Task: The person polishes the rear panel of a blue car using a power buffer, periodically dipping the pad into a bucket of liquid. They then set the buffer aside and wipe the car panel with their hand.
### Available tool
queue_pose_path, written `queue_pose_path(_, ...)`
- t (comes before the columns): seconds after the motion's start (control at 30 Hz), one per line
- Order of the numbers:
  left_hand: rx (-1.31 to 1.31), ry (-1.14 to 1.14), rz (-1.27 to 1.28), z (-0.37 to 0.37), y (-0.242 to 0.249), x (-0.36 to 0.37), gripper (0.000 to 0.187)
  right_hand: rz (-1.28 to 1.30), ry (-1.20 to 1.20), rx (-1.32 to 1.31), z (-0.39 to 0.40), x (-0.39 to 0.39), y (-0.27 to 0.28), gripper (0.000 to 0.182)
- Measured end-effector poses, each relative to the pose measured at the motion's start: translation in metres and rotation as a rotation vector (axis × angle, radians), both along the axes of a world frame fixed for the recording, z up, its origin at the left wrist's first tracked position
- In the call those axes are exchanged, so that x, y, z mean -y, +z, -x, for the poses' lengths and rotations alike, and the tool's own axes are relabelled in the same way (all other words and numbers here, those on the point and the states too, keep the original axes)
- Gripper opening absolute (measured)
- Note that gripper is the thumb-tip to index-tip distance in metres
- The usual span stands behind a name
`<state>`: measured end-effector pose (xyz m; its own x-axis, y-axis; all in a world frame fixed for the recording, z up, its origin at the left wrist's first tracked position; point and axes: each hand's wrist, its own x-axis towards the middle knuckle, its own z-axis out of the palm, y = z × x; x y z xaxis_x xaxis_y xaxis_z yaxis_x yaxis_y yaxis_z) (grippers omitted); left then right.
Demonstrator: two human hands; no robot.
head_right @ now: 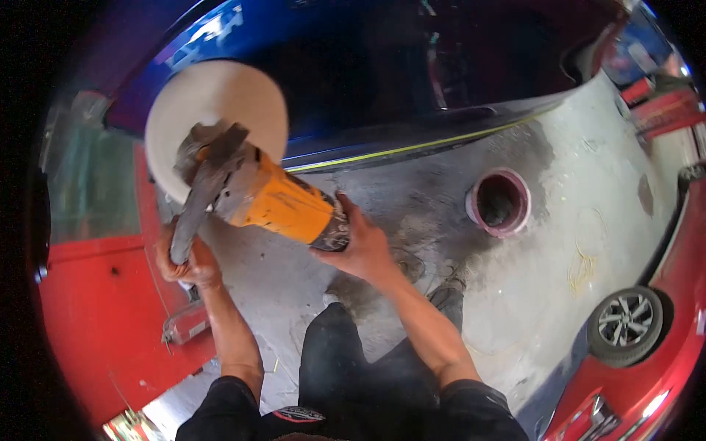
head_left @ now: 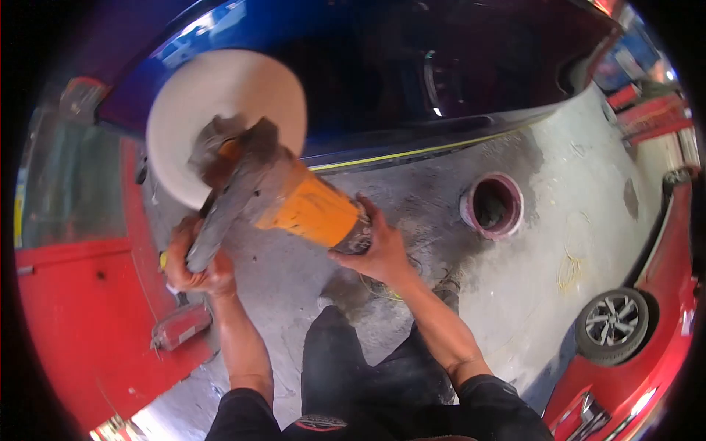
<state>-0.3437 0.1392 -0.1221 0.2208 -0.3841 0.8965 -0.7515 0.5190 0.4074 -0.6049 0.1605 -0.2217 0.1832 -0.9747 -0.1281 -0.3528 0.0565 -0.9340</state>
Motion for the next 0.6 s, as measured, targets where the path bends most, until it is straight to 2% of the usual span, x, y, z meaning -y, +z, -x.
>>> queue_pose_path(0.1, 0.038, -0.215, -0.005, 0.011, 0.005, 0.003, 0.023, -0.008, -0.041, 0.028, 0.007, -0.003, -0.013, 0.113)
queue_pose_path(0.2, 0.229, -0.122, -0.116, 0.045, 0.003, 0.007, 0.03, -0.051, -0.137, 0.127, 0.028, -0.013, -0.029, 0.113)
queue_pose_path(0.27, 0.286, -0.165, -0.132, 0.069, -0.003, 0.014, 0.027, -0.051, -0.204, 0.177, 0.05, -0.021, -0.039, 0.112)
queue_pose_path(0.37, 0.375, -0.177, -0.173, 0.141, 0.01, 0.027, 0.022, -0.031, -0.305, 0.17, 0.096, -0.031, -0.043, 0.11)
queue_pose_path(0.43, 0.406, -0.282, -0.2, 0.187, 0.025, 0.042, 0.017, -0.075, -0.334, 0.146, 0.128, -0.033, -0.033, 0.109)
queue_pose_path(0.6, 0.448, -0.462, -0.227, 0.296, 0.053, 0.077, 0.022, -0.03, -0.443, 0.238, 0.204, -0.02, -0.021, 0.103)
